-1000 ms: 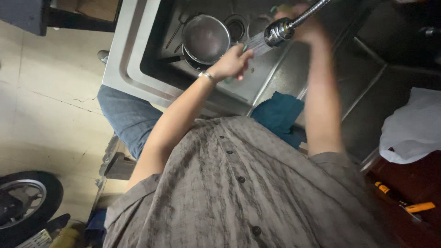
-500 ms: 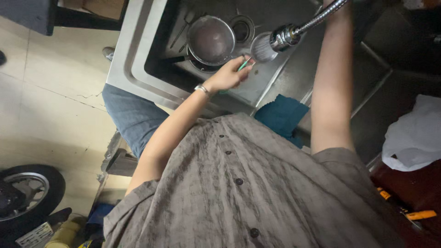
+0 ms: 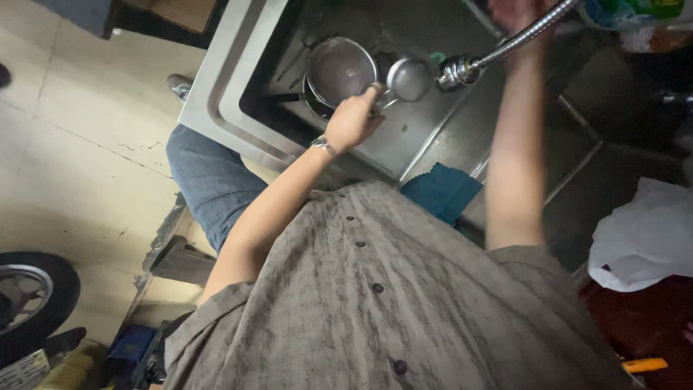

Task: The person dips heart-shaped pastries into a red glaze using a strainer, presses round cookies together, wipes the tray, washes a strainer and cup at the sink, and strains red glaze from a container through a strainer into a bowl.

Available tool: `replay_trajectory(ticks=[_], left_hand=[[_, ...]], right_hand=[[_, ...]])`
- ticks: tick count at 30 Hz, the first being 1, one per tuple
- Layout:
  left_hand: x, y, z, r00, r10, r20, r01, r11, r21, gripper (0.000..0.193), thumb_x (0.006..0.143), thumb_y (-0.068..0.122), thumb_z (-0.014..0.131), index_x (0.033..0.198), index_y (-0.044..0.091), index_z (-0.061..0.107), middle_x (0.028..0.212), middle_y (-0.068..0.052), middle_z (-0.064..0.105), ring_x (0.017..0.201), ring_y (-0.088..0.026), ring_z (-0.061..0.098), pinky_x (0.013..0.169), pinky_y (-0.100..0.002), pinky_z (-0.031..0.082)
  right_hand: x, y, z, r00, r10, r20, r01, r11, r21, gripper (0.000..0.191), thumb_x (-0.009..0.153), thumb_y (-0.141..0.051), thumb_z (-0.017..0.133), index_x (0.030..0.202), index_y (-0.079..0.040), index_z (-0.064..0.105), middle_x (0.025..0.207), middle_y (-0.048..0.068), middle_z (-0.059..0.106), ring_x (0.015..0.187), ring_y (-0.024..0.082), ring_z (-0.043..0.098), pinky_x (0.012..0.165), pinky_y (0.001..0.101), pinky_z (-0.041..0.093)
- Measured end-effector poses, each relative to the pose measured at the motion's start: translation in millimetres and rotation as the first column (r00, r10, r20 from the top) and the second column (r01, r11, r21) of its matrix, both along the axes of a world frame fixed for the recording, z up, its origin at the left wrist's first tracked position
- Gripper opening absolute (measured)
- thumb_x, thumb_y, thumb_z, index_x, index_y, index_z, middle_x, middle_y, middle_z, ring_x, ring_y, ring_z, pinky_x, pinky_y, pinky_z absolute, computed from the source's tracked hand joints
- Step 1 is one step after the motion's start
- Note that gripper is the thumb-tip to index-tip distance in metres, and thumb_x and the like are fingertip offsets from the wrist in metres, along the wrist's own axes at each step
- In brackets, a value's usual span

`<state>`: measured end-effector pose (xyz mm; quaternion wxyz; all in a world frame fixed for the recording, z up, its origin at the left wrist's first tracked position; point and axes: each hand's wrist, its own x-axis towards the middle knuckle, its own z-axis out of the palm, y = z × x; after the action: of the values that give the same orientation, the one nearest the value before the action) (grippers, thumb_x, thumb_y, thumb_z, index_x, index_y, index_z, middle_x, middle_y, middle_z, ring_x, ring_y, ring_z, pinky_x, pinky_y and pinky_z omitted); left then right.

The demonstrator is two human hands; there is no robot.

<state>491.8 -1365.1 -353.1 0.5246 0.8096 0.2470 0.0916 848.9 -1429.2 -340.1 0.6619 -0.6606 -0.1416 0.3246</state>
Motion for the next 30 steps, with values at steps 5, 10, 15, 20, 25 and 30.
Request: replay_trajectory(ticks=[5,10,15,20,25,30], left_hand=[[-21,-10,-37,0.987,0.157,-0.048,-0.158,0.987,-0.020,0.048,0.094,0.021,0.076,0.127,0.004,0.045,0.081,-0.016,0.067,0.078,-0.039,0.068,0.069,-0.049,0.052],[-19,-33,-48,0.995,0.097,0.005,-0.097,0.995,0.022,0.069,0.084,0.005,0.061,0.148,0.003,0.034,0.105,-0.022,0.063,0.088,-0.038,0.066,0.074,-0.046,0.054],[-22,-25,-21,0.970,-0.109,0.215,0.048,0.961,0.272,0.081,0.078,0.020,0.075,0.146,0.003,0.034,0.133,-0.031,0.048,0.111,-0.044,0.057,0.090,-0.046,0.052],[-51,-8,6,0.972,-0.159,0.174,0.154,0.987,0.043,0.058,0.092,0.021,0.067,0.147,0.012,0.049,0.133,-0.016,0.058,0.117,-0.037,0.061,0.098,-0.044,0.051],[-79,14,1,0.992,-0.125,0.013,0.110,0.917,0.384,0.018,0.090,0.026,0.070,0.101,0.012,0.074,0.117,-0.007,0.069,0.126,-0.030,0.057,0.104,-0.044,0.046],[-91,9,0,0.989,-0.113,0.095,0.064,0.908,0.415,0.027,0.082,0.024,0.071,0.105,0.010,0.074,0.105,-0.010,0.069,0.118,-0.033,0.058,0.096,-0.045,0.046]], right_hand=[[-111,-60,-50,0.955,-0.233,-0.186,0.187,0.954,-0.234,0.022,0.093,-0.035,0.060,0.107,-0.019,0.059,0.084,-0.001,0.068,0.068,0.010,0.067,0.054,0.0256,0.053],[-221,-67,-81,0.901,0.268,-0.340,-0.331,0.933,-0.143,0.029,0.102,-0.029,0.057,0.118,-0.007,0.065,0.106,0.007,0.070,0.092,0.014,0.071,0.077,0.0300,0.060],[-217,-41,-59,0.937,0.333,-0.108,-0.337,0.941,-0.023,0.023,0.106,-0.021,0.058,0.123,-0.005,0.058,0.112,0.010,0.070,0.102,0.015,0.068,0.087,0.0278,0.055],[-163,-66,-20,0.893,0.450,-0.023,-0.403,0.775,-0.486,0.025,0.106,-0.022,0.052,0.123,-0.008,0.062,0.079,0.000,0.059,0.067,0.007,0.058,0.060,0.0247,0.051],[-86,-160,83,0.594,0.791,0.150,-0.462,0.488,-0.741,0.029,0.104,-0.021,0.060,0.124,-0.002,0.068,0.094,0.007,0.067,0.086,0.012,0.059,0.074,0.0284,0.051],[-66,-315,168,0.920,0.392,0.011,-0.369,0.875,-0.312,0.032,0.101,-0.023,0.052,0.123,-0.005,0.067,0.080,0.001,0.060,0.067,0.009,0.053,0.058,0.0258,0.044]])
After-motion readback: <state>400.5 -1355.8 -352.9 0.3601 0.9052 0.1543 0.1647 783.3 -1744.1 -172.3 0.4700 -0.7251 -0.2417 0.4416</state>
